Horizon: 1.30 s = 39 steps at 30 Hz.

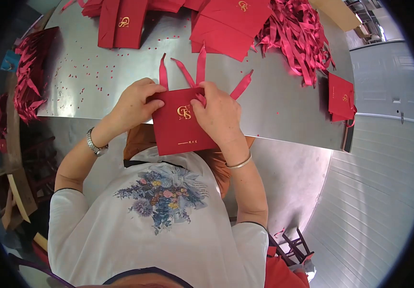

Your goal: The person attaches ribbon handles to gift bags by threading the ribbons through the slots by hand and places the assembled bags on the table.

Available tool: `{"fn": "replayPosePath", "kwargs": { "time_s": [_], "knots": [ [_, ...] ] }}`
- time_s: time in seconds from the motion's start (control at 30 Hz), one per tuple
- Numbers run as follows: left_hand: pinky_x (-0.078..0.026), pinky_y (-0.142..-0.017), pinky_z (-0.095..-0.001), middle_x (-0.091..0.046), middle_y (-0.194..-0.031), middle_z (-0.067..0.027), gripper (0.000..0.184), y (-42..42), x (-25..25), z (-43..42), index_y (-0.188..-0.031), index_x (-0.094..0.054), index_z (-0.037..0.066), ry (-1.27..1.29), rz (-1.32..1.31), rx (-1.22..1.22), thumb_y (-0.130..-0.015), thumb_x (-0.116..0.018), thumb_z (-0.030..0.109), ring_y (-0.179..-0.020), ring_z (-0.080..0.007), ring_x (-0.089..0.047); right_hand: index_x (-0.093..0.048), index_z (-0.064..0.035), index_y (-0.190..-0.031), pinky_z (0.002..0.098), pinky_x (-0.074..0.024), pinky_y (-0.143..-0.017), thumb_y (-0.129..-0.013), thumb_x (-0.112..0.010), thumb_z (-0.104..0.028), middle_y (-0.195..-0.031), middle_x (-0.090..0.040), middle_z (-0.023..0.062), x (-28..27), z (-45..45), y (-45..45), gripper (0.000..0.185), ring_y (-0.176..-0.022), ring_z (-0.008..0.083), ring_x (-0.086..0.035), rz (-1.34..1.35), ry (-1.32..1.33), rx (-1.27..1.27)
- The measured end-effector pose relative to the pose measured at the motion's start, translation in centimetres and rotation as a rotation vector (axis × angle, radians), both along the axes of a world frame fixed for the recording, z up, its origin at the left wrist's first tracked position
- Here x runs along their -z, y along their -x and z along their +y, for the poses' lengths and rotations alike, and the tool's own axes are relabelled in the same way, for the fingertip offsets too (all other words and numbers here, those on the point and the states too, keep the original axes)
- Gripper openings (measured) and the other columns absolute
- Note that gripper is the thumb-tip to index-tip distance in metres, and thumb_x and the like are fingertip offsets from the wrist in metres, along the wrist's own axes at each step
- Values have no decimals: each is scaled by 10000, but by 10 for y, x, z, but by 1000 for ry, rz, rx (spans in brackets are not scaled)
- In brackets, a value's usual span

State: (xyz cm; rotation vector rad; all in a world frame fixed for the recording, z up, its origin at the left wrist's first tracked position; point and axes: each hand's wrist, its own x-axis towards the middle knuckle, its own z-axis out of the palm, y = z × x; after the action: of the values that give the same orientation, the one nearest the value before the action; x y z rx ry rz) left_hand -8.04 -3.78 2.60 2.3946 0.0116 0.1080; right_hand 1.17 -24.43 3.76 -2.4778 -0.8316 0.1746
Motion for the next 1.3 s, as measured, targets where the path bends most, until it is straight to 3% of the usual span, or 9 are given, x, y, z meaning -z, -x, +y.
{"fn": "replayPosePath", "kwargs": {
  "time_s": [0.17, 0.3, 0.57, 0.77, 0.87, 1.0, 1.1, 1.17, 1.3],
  "knots": [
    [-497, -736, -379, -618, -902, -129, 196, -2, 7, -2, -973, -671, 41, 237, 13, -87, -789, -687, 104, -826, -306, -614, -606, -26, -1147, 421, -505, -825, -803, -608, -29, -1045, -649, 186, -2, -38, -34, 344, -984, 346, -614, -89, -325, 5],
    [-500, -739, -374, -629, -918, -131, 171, -3, 6, -5, -944, -672, 32, 167, 17, -106, -788, -687, 102, -831, -300, -622, -627, -76, -1166, 419, -473, -917, -788, -518, 66, -1128, -645, 159, 18, -74, -83, 418, -1088, 363, -575, -483, -12, -218],
    [-500, -727, -373, -633, -906, -128, 149, -4, 11, -3, -901, -670, 28, 169, 26, -167, -768, -701, 88, -821, -298, -621, -648, -99, -1133, 396, -462, -846, -816, -654, -117, -1054, -659, 82, 26, -113, -57, 317, -972, 276, -598, -531, 68, -106],
    [-505, -728, -288, -626, -895, -66, 164, -5, 18, 5, -918, -659, 2, 264, 5, -197, -765, -718, -4, -801, -171, -610, -644, -64, -1156, 425, -437, -876, -779, -707, -264, -1129, -612, 99, 19, -133, -16, 431, -998, 291, -563, -459, 105, -132],
    [-487, -666, -265, -618, -828, -46, 126, -9, 16, 15, -878, -648, -9, 278, 69, -312, -772, -712, 15, -732, -124, -578, -646, -70, -1155, 411, -451, -812, -740, -743, -186, -1033, -619, 83, 17, -134, 6, 442, -905, 272, -567, -447, 107, -118],
    [-502, -731, -347, -638, -918, -142, 166, -14, 0, 17, -881, -645, -18, 329, 175, -296, -756, -695, 78, -794, -255, -623, -651, -67, -1146, 405, -472, -748, -731, -751, -111, -929, -629, 82, 37, -140, 17, 429, -820, 280, -579, -478, 36, -110],
    [-498, -741, -353, -634, -901, -149, 170, -14, -5, 16, -881, -638, -21, 258, 181, -278, -754, -688, 81, -801, -266, -620, -659, -40, -1102, 356, -477, -661, -784, -711, -42, -824, -622, 76, 26, -128, 36, 322, -709, 233, -579, -335, -75, -102],
    [-496, -750, -362, -636, -892, -157, 175, -12, -3, 16, -878, -633, -25, 270, 137, -259, -754, -687, 85, -814, -280, -622, -654, -9, -1111, 298, -481, -660, -829, -651, 3, -815, -627, 69, 8, -119, 56, 282, -691, 177, -582, 190, -449, 97],
    [-495, -753, -369, -636, -894, -164, 174, -14, 2, 16, -869, -629, -31, 231, 107, -253, -754, -689, 85, -824, -292, -624, -620, 14, -1206, 254, -495, -754, -779, -588, 144, -912, -651, 77, -21, -116, 54, 448, -791, 169, -611, 474, -736, -278]
  ]
}}
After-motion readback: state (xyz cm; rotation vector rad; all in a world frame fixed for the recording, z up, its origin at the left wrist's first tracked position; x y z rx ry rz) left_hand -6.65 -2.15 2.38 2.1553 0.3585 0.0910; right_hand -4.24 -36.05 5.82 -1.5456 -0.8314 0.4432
